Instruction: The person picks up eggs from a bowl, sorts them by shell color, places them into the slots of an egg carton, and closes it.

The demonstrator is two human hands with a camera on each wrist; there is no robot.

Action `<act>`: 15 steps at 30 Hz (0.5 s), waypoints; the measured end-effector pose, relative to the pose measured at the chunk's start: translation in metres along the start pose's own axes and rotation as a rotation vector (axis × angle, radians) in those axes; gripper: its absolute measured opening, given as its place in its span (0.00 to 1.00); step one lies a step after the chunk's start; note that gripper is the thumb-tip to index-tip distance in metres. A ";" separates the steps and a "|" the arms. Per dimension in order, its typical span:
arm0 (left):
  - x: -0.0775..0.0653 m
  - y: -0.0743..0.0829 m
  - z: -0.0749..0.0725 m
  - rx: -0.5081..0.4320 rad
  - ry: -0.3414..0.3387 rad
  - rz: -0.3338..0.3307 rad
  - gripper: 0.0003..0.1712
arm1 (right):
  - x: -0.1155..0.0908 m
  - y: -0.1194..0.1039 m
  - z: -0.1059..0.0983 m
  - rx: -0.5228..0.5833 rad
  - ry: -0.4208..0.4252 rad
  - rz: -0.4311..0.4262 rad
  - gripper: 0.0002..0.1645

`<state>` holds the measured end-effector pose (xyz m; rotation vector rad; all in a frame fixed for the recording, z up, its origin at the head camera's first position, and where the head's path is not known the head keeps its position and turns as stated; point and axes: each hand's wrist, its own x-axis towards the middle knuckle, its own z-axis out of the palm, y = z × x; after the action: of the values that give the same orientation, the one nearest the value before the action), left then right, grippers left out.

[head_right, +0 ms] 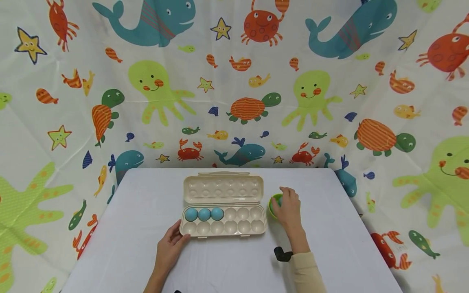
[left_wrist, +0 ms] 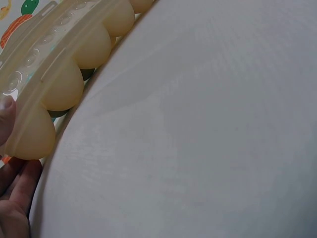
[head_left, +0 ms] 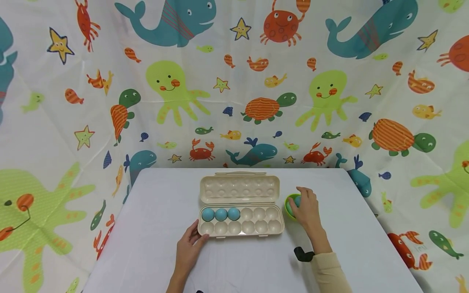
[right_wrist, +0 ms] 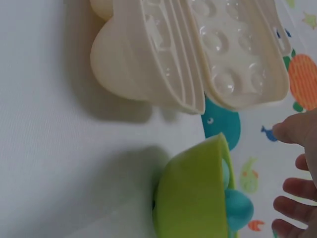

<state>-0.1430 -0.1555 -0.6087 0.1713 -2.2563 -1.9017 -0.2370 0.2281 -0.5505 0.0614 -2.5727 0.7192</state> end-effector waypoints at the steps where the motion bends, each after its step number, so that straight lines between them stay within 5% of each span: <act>1: 0.000 0.000 0.000 -0.003 0.000 -0.001 0.37 | 0.000 0.003 0.001 -0.007 0.004 0.004 0.30; 15: -0.001 0.006 -0.001 0.016 -0.004 -0.009 0.37 | -0.002 0.025 0.005 -0.057 -0.081 0.132 0.29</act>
<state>-0.1420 -0.1548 -0.6025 0.1802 -2.2777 -1.8913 -0.2416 0.2473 -0.5672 -0.1005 -2.6926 0.7030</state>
